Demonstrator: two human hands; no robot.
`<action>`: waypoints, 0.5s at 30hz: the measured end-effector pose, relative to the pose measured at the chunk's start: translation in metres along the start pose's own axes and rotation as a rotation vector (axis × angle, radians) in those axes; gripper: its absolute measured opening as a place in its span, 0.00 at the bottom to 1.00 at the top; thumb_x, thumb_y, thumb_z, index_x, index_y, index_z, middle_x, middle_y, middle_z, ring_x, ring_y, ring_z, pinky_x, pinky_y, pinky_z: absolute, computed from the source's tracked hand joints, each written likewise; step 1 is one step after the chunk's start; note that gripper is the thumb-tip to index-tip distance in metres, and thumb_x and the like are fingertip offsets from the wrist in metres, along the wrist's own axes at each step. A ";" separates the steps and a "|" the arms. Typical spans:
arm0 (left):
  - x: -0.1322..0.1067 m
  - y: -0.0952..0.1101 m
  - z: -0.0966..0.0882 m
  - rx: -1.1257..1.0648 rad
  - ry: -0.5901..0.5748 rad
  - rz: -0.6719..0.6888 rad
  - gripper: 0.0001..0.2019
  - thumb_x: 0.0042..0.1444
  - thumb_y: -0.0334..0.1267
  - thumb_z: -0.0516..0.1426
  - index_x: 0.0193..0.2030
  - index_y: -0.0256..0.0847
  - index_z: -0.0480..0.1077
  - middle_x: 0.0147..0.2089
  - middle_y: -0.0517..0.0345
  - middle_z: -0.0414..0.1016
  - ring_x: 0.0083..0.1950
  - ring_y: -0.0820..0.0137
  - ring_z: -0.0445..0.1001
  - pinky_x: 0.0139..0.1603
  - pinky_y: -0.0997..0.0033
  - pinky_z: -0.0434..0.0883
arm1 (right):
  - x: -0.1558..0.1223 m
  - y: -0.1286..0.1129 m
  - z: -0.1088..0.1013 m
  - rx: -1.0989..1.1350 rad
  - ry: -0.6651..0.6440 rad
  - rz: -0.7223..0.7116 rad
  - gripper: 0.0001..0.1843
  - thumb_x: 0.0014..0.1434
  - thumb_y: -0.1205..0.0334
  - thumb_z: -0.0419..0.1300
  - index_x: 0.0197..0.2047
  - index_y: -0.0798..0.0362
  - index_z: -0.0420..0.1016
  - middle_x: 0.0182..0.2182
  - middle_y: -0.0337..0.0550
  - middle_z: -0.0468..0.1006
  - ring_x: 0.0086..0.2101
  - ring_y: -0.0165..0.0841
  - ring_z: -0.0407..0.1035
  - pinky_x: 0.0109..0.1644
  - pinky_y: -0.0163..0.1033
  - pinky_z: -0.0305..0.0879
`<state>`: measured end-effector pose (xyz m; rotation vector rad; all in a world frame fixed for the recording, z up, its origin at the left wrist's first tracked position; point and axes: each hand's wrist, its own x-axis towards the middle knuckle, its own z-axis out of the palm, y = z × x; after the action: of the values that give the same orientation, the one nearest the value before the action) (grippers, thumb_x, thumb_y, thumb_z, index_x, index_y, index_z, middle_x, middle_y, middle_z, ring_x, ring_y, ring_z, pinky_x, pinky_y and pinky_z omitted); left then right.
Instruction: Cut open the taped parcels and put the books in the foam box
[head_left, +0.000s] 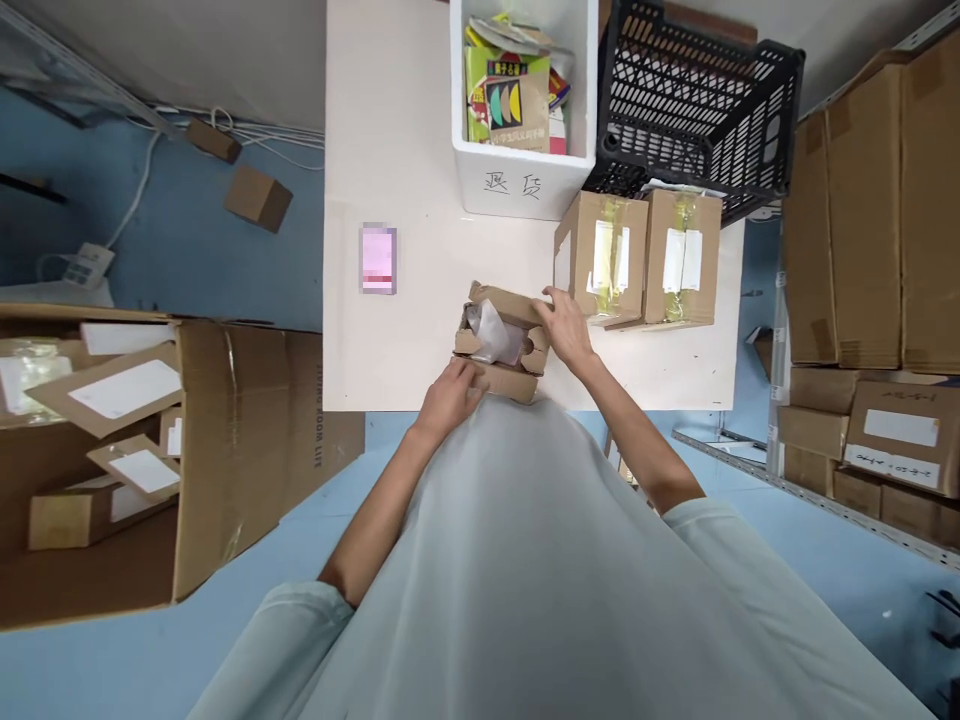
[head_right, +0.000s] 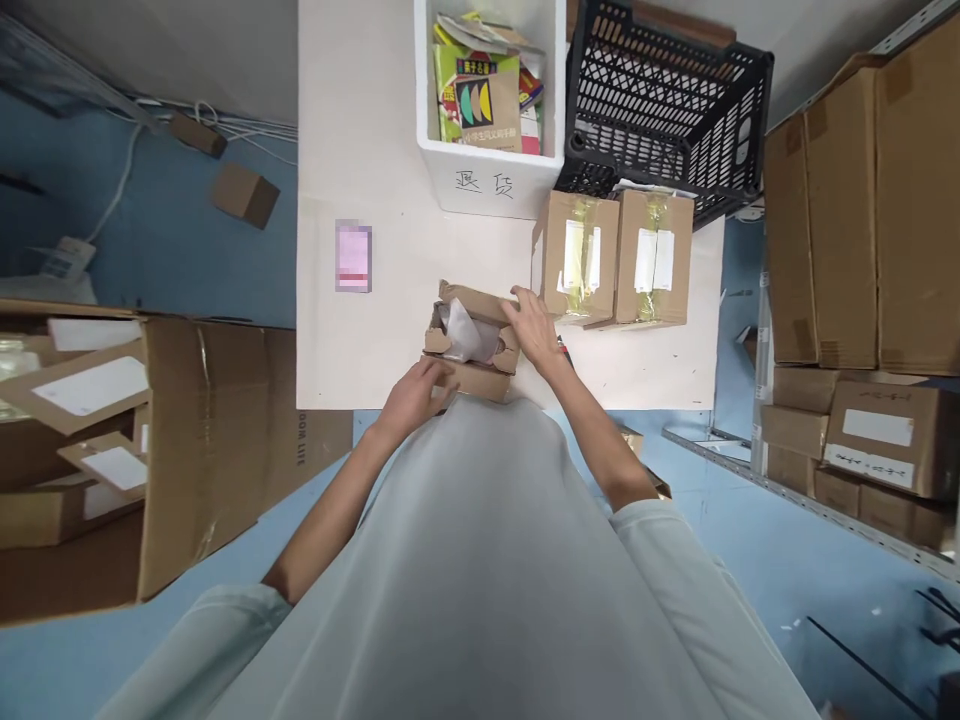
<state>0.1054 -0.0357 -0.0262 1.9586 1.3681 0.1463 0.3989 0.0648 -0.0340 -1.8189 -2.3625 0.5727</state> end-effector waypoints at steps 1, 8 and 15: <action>0.007 0.004 -0.004 0.034 -0.009 -0.050 0.11 0.75 0.38 0.57 0.60 0.43 0.74 0.62 0.42 0.77 0.62 0.50 0.81 0.62 0.50 0.81 | -0.005 -0.001 0.004 -0.008 -0.002 0.009 0.28 0.76 0.74 0.49 0.70 0.49 0.78 0.75 0.57 0.73 0.71 0.52 0.66 0.74 0.61 0.69; 0.039 0.016 -0.014 0.128 0.090 -0.317 0.34 0.67 0.30 0.61 0.78 0.44 0.61 0.76 0.34 0.66 0.68 0.42 0.79 0.57 0.49 0.83 | -0.032 -0.010 0.033 0.093 -0.058 0.121 0.29 0.81 0.61 0.53 0.79 0.64 0.69 0.78 0.68 0.69 0.75 0.56 0.62 0.79 0.61 0.65; 0.028 0.032 -0.008 0.144 0.119 -0.367 0.33 0.70 0.34 0.60 0.81 0.42 0.61 0.78 0.35 0.65 0.65 0.45 0.81 0.60 0.48 0.83 | -0.045 -0.003 0.051 0.227 -0.094 0.173 0.33 0.84 0.58 0.47 0.84 0.64 0.63 0.79 0.63 0.69 0.78 0.50 0.60 0.83 0.56 0.60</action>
<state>0.1381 -0.0130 -0.0088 1.7990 1.8354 -0.0106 0.3926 0.0096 -0.0736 -1.9397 -2.1035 0.9251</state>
